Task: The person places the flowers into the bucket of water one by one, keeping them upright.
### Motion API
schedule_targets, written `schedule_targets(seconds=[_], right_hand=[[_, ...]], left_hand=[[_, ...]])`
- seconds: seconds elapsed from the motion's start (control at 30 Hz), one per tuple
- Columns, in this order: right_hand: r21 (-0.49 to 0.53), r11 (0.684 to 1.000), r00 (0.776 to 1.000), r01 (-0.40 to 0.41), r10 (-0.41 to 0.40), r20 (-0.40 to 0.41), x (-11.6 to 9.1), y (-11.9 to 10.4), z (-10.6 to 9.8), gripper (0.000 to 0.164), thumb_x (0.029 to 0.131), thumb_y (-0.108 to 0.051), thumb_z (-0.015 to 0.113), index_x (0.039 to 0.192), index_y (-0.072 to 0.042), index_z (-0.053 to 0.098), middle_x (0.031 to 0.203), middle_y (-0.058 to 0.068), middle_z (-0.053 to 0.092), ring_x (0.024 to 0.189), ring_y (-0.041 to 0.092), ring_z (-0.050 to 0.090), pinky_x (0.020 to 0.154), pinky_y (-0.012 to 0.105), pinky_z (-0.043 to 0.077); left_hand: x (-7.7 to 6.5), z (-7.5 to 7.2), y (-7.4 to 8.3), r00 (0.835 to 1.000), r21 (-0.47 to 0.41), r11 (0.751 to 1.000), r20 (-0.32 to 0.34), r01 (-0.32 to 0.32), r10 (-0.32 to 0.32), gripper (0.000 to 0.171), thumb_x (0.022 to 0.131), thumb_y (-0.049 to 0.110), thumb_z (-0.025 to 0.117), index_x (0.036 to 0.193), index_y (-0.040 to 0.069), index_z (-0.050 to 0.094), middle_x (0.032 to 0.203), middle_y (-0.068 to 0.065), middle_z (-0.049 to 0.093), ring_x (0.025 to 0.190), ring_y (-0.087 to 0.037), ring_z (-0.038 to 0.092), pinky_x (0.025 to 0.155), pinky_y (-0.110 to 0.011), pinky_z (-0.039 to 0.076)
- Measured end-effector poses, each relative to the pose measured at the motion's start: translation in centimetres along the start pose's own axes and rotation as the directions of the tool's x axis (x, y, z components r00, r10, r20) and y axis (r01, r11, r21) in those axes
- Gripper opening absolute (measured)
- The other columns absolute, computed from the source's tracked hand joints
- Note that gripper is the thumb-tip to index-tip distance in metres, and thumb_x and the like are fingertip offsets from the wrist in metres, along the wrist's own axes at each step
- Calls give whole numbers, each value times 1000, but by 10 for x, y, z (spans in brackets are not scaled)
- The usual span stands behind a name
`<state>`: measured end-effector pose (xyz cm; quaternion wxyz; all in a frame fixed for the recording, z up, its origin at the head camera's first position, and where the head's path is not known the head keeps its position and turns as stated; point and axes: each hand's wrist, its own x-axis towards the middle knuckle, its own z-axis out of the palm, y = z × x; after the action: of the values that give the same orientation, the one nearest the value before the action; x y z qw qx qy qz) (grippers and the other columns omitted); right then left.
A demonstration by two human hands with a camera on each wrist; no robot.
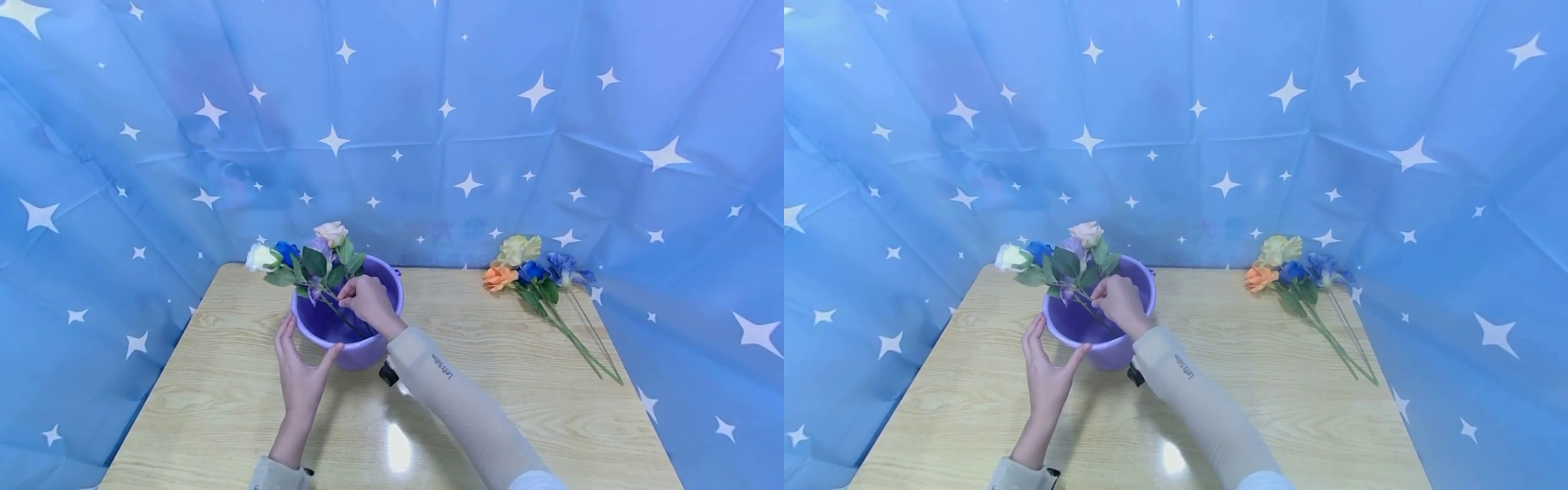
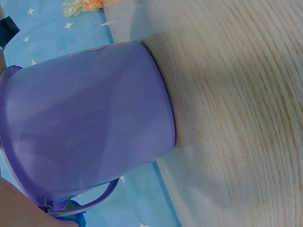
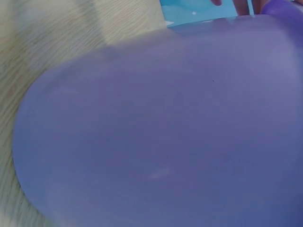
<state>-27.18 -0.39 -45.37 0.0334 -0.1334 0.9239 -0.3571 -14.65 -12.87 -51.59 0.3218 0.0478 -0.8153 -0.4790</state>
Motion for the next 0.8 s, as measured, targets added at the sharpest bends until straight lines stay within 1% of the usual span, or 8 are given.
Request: schedule_targets(seconds=[0.23,0.4,0.47,0.57,0.7,0.8], right_hand=[[-15,999,999,-40,40,18,1,-1,2,6,84,-17,80,79,-15,77,81,-3,77,76,11,70,81,31,59],[-30,999,999,-42,42,19,0,-1,2,5,83,-19,81,80,-17,78,81,-4,77,77,12,71,81,31,59],[-20,999,999,-39,39,-4,0,0,1,6,83,-21,82,81,-17,78,81,-4,77,77,12,71,80,30,59],[30,999,998,-25,26,-58,0,0,0,9,82,-22,83,83,-14,78,82,-2,78,77,13,71,76,29,59],[115,993,991,20,-5,-137,-1,1,-2,12,81,-21,83,85,-12,77,82,1,77,73,13,71,70,25,58],[156,986,984,57,-29,-175,-2,2,-3,12,81,-20,83,86,-12,77,81,1,77,72,13,71,67,22,58]], left_hand=[[0,-1,0,1000,1,1000,1,8,-8,100,70,25,91,149,-2,36,154,-18,36,143,-34,37,119,-55,34],[0,-1,0,1000,-2,1000,7,19,-19,100,70,25,91,149,-1,36,155,-15,36,143,-33,37,119,-56,34],[0,0,0,1000,-1,1000,5,16,-16,99,70,24,91,149,-1,36,155,-15,36,143,-32,37,118,-56,35],[-1,0,-1,1000,4,1000,2,9,-9,99,69,21,92,149,0,37,155,-14,36,143,-32,37,118,-55,35],[-1,0,-1,1000,9,1000,-3,-9,9,99,69,21,92,149,-1,37,154,-16,37,142,-33,38,118,-53,35],[-1,1,-1,1000,10,1000,-4,-18,18,99,70,22,91,148,-1,37,153,-19,37,142,-33,38,118,-53,35]])
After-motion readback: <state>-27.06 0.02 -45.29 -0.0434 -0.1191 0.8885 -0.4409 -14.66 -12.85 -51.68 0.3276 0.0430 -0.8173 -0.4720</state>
